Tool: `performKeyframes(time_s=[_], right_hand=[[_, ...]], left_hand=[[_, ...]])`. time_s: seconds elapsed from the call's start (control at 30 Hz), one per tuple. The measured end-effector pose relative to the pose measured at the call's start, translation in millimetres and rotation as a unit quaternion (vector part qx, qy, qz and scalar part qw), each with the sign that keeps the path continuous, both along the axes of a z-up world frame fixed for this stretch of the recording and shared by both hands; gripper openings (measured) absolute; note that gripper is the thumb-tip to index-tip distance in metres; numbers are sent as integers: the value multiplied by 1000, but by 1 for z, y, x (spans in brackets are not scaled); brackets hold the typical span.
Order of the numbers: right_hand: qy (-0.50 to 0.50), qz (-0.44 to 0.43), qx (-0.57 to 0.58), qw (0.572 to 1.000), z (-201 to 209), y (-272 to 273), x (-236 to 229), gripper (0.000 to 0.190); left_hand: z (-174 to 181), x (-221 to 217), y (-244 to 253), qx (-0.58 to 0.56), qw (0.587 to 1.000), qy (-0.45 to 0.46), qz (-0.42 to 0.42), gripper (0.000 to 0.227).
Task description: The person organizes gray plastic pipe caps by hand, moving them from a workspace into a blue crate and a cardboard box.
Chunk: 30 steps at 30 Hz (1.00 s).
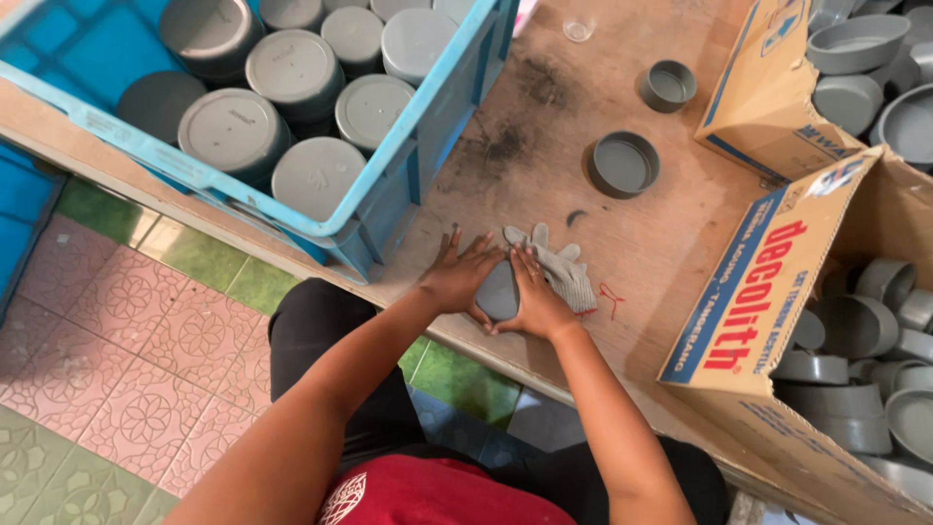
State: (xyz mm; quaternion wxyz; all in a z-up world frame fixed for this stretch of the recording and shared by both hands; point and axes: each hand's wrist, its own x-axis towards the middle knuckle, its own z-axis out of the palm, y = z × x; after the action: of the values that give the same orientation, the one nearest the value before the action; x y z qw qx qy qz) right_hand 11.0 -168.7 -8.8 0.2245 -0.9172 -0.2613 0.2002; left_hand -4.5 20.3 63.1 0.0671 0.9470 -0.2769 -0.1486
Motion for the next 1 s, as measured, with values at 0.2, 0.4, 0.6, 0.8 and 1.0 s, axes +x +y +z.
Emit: performKeyframes(time_s=[0.2, 0.4, 0.6, 0.8, 1.0], right_hand=[[13, 2, 31, 999, 31, 1, 0, 135], [-22, 58, 85, 994, 104, 0, 15, 130], [-70, 103, 51, 991, 196, 6, 46, 140], [-107, 122, 50, 986, 253, 48, 98, 139], [-133, 179, 87, 971, 253, 110, 161, 127]], left_hand=[[-15, 8, 0, -85, 996, -12, 5, 109], [14, 19, 3, -149, 983, -111, 5, 109], [105, 24, 8, -157, 963, -210, 55, 114], [167, 59, 47, -163, 950, -256, 79, 112], [174, 111, 108, -140, 953, -245, 109, 114]])
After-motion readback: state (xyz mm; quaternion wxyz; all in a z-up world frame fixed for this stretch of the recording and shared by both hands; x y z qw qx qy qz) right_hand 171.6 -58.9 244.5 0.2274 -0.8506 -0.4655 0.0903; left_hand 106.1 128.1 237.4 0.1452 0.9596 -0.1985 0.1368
